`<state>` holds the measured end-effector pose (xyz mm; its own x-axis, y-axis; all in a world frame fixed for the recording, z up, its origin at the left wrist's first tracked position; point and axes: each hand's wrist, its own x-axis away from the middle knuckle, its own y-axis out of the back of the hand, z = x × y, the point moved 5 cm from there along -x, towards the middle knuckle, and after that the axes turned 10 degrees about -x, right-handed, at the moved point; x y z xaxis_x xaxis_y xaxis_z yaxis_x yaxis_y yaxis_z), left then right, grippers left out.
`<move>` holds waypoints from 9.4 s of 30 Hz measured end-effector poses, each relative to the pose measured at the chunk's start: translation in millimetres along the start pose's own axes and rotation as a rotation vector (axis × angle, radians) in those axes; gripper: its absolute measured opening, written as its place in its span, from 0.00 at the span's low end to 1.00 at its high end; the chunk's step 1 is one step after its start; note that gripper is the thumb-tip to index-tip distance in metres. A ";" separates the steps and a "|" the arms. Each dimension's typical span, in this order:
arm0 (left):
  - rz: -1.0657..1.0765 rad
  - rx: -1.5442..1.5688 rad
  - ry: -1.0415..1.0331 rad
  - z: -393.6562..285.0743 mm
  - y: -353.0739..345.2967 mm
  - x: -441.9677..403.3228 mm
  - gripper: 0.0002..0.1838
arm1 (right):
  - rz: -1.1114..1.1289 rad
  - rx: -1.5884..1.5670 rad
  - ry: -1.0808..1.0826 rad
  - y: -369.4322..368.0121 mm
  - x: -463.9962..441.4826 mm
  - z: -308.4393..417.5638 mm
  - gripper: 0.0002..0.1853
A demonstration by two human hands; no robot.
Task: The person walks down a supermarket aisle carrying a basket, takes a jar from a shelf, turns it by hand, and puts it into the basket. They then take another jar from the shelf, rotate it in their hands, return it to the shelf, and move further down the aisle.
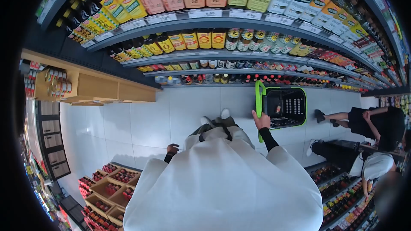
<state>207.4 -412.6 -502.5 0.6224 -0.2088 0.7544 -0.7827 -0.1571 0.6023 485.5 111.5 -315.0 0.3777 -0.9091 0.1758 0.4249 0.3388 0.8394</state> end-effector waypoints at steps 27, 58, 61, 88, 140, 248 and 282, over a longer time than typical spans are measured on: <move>-0.472 -1.308 -1.602 -445.8 86.8 128.4 0.05 | 0.910 -1.314 -0.257 -117.6 123.6 166.3 0.12; -0.244 -0.963 -0.249 -21.9 37.1 313.6 0.09 | 1.678 -0.276 0.680 -138.0 390.7 131.3 0.24; -0.331 -0.818 -0.129 -10.7 22.9 328.8 0.09 | 1.612 -0.223 0.930 -144.4 391.1 128.1 0.24; -0.748 0.085 -0.073 -220.4 16.3 276.2 0.25 | 0.859 0.198 1.675 -66.9 117.4 254.3 0.18; -1.063 -0.073 0.472 5.9 192.3 -28.2 0.14 | 0.845 0.208 0.442 -198.3 -95.4 52.9 0.07; -1.204 0.523 0.638 4.1 -14.0 -218.7 0.27 | 1.018 0.175 0.793 -650.4 48.7 181.3 0.24; -0.095 0.628 0.208 1.8 6.4 -6.5 0.13 | 0.592 -0.584 0.149 -164.1 55.2 214.9 0.10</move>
<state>198.3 -413.9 -504.1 0.6280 0.0142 0.7781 -0.5407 -0.7111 0.4494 259.7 -46.3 -332.6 0.7593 -0.5146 0.3982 0.4645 0.8573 0.2221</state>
